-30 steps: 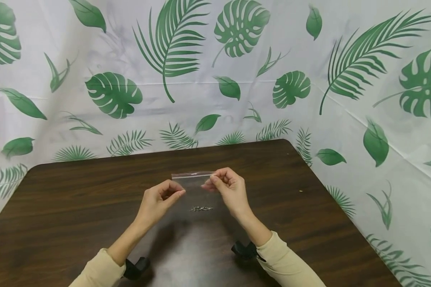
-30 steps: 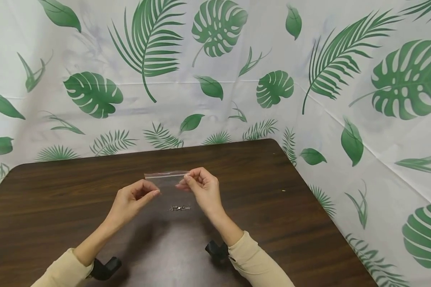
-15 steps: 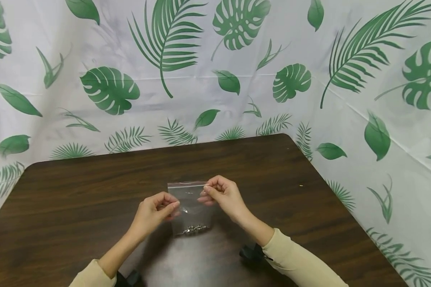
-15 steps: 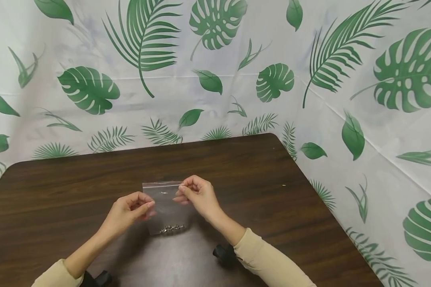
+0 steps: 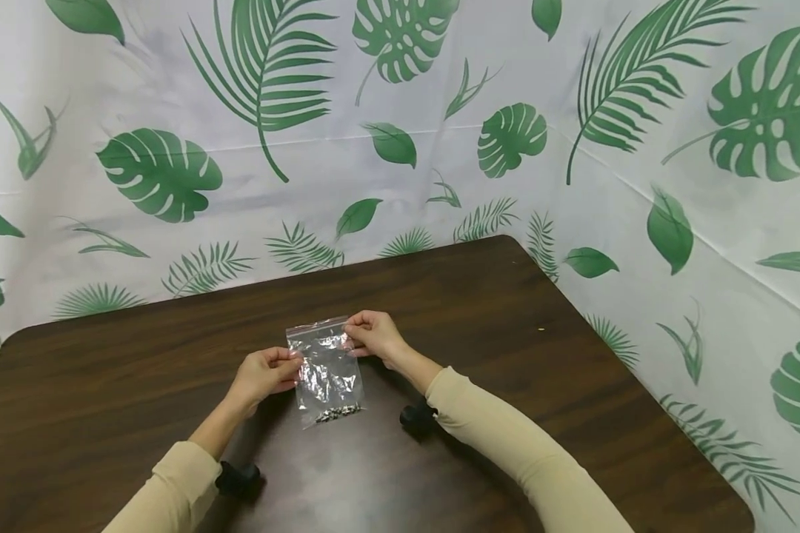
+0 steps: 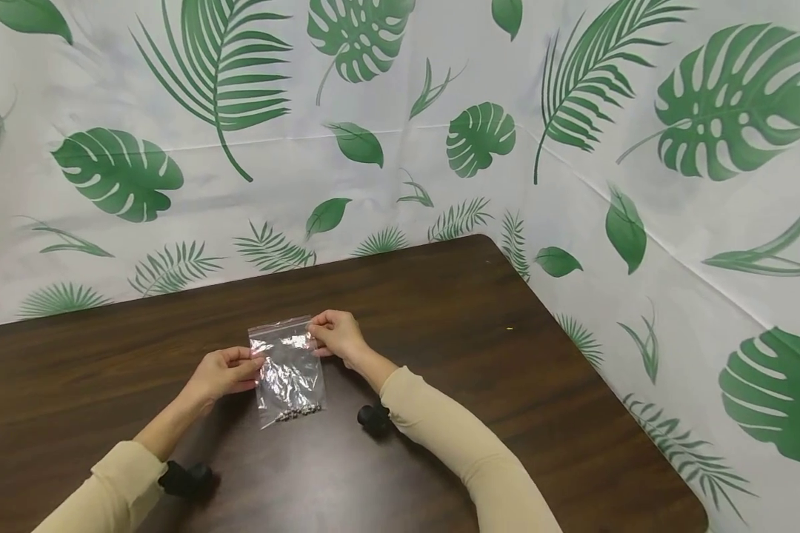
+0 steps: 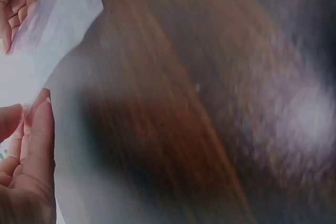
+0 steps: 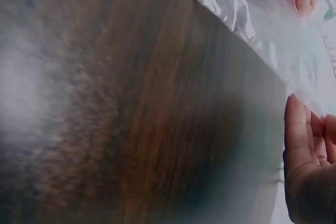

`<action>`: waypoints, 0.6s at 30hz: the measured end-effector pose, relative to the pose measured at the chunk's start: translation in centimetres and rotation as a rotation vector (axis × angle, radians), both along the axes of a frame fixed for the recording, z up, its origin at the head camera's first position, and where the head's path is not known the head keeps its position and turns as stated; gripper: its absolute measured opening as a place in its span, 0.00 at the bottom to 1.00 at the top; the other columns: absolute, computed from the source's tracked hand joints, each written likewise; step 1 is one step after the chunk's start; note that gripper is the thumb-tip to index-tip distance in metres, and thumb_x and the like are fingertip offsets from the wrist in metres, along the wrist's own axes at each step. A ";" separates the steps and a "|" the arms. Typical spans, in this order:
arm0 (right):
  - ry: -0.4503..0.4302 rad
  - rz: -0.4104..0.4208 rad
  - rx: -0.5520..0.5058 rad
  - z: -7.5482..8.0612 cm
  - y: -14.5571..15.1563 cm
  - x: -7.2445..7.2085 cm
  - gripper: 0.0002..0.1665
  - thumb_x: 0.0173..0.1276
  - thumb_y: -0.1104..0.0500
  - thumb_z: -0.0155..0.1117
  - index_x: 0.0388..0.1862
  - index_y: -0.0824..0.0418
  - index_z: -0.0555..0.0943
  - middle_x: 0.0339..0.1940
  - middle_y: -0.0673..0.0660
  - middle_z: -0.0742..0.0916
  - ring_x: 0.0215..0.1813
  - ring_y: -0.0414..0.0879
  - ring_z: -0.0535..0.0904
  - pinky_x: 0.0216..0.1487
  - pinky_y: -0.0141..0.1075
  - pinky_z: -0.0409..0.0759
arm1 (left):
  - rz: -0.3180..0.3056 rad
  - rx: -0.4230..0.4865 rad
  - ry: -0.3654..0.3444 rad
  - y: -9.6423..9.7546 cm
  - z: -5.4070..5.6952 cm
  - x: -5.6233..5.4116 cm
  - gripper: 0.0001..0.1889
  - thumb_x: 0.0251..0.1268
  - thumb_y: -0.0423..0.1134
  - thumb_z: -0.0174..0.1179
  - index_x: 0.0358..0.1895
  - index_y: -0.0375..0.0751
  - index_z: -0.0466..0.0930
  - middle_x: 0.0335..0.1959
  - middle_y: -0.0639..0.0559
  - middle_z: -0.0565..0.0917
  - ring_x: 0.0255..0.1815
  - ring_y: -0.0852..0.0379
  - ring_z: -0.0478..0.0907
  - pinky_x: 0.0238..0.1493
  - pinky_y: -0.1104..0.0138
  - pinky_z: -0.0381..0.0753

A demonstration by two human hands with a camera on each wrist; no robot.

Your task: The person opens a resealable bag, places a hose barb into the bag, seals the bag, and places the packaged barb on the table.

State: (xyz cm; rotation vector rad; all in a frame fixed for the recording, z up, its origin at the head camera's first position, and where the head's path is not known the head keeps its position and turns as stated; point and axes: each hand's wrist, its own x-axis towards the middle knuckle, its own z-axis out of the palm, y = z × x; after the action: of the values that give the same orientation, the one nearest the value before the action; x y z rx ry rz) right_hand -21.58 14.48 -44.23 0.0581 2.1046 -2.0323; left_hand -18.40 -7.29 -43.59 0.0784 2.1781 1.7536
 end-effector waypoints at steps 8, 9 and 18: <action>-0.030 0.029 0.064 -0.2 -3.8 -1.1 0.09 0.65 0.68 0.60 0.43 0.71 0.81 0.28 0.56 0.84 0.24 0.39 0.78 0.25 0.31 0.81 | 0.054 -0.172 0.039 -3.7 0.1 0.7 0.15 0.61 0.29 0.60 0.47 0.20 0.73 0.31 0.48 0.85 0.30 0.64 0.82 0.34 0.69 0.83; -0.031 0.048 0.074 -0.2 -4.1 -1.2 0.10 0.65 0.68 0.60 0.44 0.71 0.81 0.30 0.57 0.85 0.24 0.39 0.79 0.26 0.31 0.81 | 0.066 -0.189 0.045 -4.1 0.1 0.8 0.16 0.61 0.29 0.61 0.47 0.20 0.73 0.31 0.48 0.85 0.30 0.64 0.82 0.34 0.69 0.82; 0.072 0.131 0.170 -0.5 -0.6 -0.2 0.23 0.69 0.69 0.55 0.62 0.72 0.69 0.56 0.69 0.79 0.56 0.57 0.78 0.49 0.39 0.80 | 0.024 -0.265 0.128 -4.1 -0.3 0.7 0.19 0.63 0.32 0.59 0.53 0.22 0.73 0.39 0.36 0.85 0.35 0.52 0.85 0.35 0.68 0.82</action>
State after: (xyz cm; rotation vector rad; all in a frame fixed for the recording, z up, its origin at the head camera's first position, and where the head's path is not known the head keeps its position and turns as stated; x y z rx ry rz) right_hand -21.76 13.84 -44.72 -0.1247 2.2561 -1.8043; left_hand -17.73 -11.35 -43.91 0.1025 2.4931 1.4929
